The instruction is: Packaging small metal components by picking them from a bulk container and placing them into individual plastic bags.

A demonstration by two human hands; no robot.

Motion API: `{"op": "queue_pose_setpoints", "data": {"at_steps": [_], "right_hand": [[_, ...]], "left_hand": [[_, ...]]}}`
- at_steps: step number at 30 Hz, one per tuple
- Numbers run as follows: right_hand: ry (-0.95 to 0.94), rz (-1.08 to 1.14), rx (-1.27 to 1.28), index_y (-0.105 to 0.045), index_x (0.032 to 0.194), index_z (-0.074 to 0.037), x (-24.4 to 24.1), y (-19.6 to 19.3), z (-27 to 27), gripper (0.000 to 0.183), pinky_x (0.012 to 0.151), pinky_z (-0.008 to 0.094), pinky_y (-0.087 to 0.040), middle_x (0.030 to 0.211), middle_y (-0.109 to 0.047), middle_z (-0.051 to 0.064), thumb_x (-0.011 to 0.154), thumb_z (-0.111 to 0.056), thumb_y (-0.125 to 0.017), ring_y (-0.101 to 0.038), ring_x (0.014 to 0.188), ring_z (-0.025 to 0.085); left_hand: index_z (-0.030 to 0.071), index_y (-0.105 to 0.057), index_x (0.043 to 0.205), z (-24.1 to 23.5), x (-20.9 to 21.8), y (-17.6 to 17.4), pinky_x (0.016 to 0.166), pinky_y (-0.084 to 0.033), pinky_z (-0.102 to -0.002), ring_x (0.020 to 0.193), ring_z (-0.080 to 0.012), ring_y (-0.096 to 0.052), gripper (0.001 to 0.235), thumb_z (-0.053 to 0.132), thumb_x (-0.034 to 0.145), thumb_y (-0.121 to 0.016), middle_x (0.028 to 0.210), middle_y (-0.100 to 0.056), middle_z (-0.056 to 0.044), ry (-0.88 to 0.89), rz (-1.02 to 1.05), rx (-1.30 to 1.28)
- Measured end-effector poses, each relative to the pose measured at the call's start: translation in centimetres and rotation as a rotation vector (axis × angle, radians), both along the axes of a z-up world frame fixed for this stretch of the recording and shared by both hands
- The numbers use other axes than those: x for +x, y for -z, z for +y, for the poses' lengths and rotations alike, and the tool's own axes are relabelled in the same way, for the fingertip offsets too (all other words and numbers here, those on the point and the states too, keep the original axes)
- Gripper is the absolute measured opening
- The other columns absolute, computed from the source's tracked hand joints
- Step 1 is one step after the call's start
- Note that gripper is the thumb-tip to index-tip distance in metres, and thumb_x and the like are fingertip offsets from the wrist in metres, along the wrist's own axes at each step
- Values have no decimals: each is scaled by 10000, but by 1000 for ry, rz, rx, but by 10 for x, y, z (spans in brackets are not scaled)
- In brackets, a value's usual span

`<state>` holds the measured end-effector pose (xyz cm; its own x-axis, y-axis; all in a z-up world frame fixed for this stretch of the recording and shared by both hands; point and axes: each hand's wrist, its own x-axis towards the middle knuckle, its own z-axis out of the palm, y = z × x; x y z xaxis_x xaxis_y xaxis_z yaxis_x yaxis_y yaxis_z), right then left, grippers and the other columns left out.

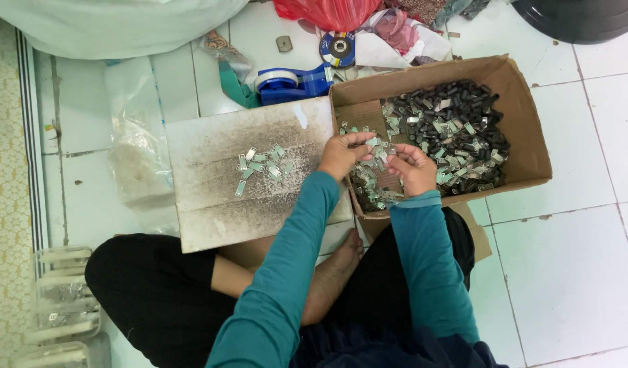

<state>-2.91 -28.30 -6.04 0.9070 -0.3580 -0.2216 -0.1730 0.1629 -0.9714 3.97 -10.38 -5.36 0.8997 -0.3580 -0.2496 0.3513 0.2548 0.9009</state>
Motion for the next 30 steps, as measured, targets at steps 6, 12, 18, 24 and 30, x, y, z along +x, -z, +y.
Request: {"op": "queue_pose_setpoints", "data": {"at_steps": [6, 12, 18, 24, 30], "right_hand": [[67, -78, 224, -650, 1286, 5, -18, -7, 3, 482, 679, 278, -692, 973, -705, 113, 832, 63, -801, -746, 777, 186], [-30, -106, 208, -621, 1346, -10, -19, -9, 9, 530, 747, 294, -692, 1002, -730, 105, 846, 96, -762, -754, 838, 192], [-77, -126, 257, -619, 1347, 1, -22, -11, 23, 521, 762, 325, -690, 1071, -737, 210, 852, 111, -743, -762, 873, 244], [-115, -132, 267, -630, 1335, 12, -19, -13, 52, 496, 797, 344, -682, 1092, -737, 228, 860, 127, -719, -759, 906, 252], [-186, -124, 197, -680, 1290, -6, -1, -26, 123, 450, 746, 316, -684, 1001, -753, 144, 859, 107, -741, -746, 828, 191]], "left_hand": [[-39, -667, 1304, 18, -14, -9, 825, -687, -294, 918, -233, -751, 390, -49, 915, -700, 1177, -681, -303, 16, -6, 2], [-30, -670, 1310, 28, -38, -21, 831, -680, -296, 942, -223, -741, 392, -26, 921, -719, 1166, -698, -277, -17, 8, -44], [-22, -691, 1283, 31, -51, -13, 832, -683, -331, 897, -254, -754, 393, -41, 896, -755, 1083, -698, -206, -119, 86, -182], [-28, -674, 1299, 59, -67, -12, 818, -680, -312, 856, -251, -767, 399, -35, 902, -719, 1049, -676, -190, -238, 137, -153], [15, -708, 1275, 120, -74, -41, 742, -679, -264, 786, -192, -770, 381, -16, 895, -723, 1002, -695, -133, -384, 58, 3]]}}
